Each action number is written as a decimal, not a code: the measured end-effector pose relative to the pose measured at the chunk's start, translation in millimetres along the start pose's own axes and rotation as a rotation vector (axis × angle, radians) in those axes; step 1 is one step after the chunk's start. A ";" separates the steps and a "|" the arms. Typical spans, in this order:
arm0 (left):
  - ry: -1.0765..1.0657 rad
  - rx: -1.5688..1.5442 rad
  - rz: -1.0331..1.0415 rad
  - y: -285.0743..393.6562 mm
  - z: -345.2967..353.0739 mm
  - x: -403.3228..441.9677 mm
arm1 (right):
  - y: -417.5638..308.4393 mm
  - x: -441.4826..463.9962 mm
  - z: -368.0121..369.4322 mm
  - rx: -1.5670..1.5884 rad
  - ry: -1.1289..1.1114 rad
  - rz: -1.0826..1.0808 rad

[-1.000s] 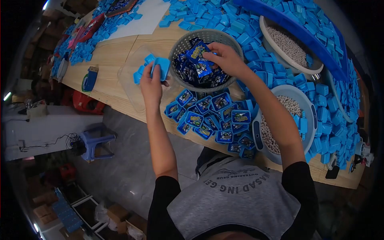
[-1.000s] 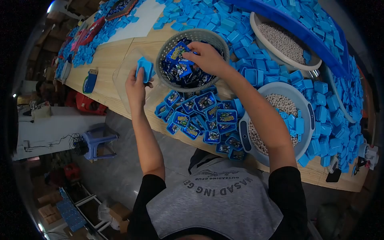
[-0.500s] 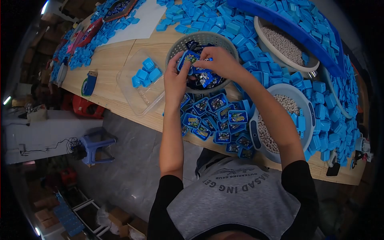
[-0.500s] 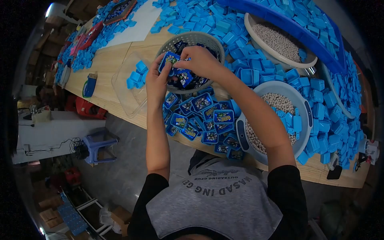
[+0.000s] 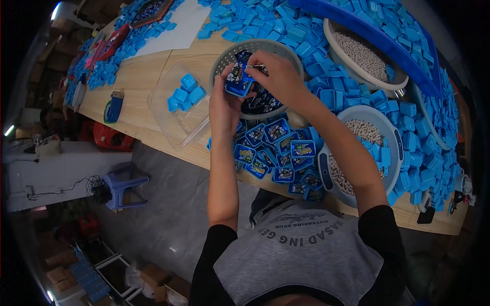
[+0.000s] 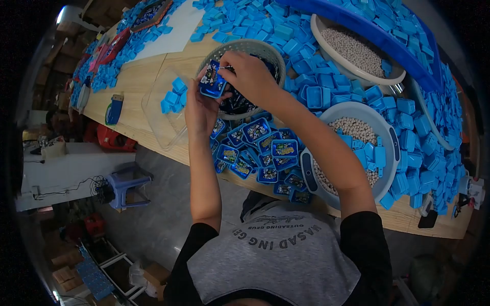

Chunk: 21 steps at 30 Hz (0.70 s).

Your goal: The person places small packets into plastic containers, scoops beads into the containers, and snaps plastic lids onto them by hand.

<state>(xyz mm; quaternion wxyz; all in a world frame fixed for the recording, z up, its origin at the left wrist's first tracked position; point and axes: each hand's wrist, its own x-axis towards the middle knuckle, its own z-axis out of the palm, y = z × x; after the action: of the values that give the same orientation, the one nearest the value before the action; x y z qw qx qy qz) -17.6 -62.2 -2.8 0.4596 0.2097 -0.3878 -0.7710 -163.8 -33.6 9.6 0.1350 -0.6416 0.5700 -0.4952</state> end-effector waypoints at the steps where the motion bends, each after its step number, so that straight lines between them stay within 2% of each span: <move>1: 0.018 0.049 0.025 -1.3 -0.3 0.0 | -0.9 -0.2 0.0 -0.021 -0.016 -0.004; 5: 0.123 0.233 0.069 -8.2 -8.0 -0.1 | -3.8 0.2 -2.5 0.061 -0.098 -0.065; 8: 0.183 0.238 0.079 -5.7 -6.8 -1.0 | -6.7 1.0 -5.1 0.146 -0.060 0.035; 11: 0.197 0.253 0.134 -4.7 -9.8 -3.3 | -5.6 1.4 -3.9 0.116 0.031 -0.034; 14: 0.227 0.260 0.197 6.3 -5.2 -11.1 | -16.5 5.3 -11.2 0.230 0.002 0.322; 16: 0.255 0.300 0.234 15.4 -5.1 -25.1 | 11.4 2.8 -0.3 0.137 -0.080 0.298; 18: 0.264 0.478 0.134 23.0 -13.0 -47.4 | 45.4 1.8 11.9 0.001 -0.234 0.296; 21: 0.243 0.706 0.048 9.4 -31.6 -75.2 | 78.9 -12.1 36.3 -0.336 -0.402 0.148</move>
<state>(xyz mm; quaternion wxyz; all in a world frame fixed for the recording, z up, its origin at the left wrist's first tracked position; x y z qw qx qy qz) 45.8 -12.1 -17.1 0.4197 0.4363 -0.5772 -0.5481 -180.6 -62.2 -71.6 0.1728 -0.6970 0.6514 -0.2450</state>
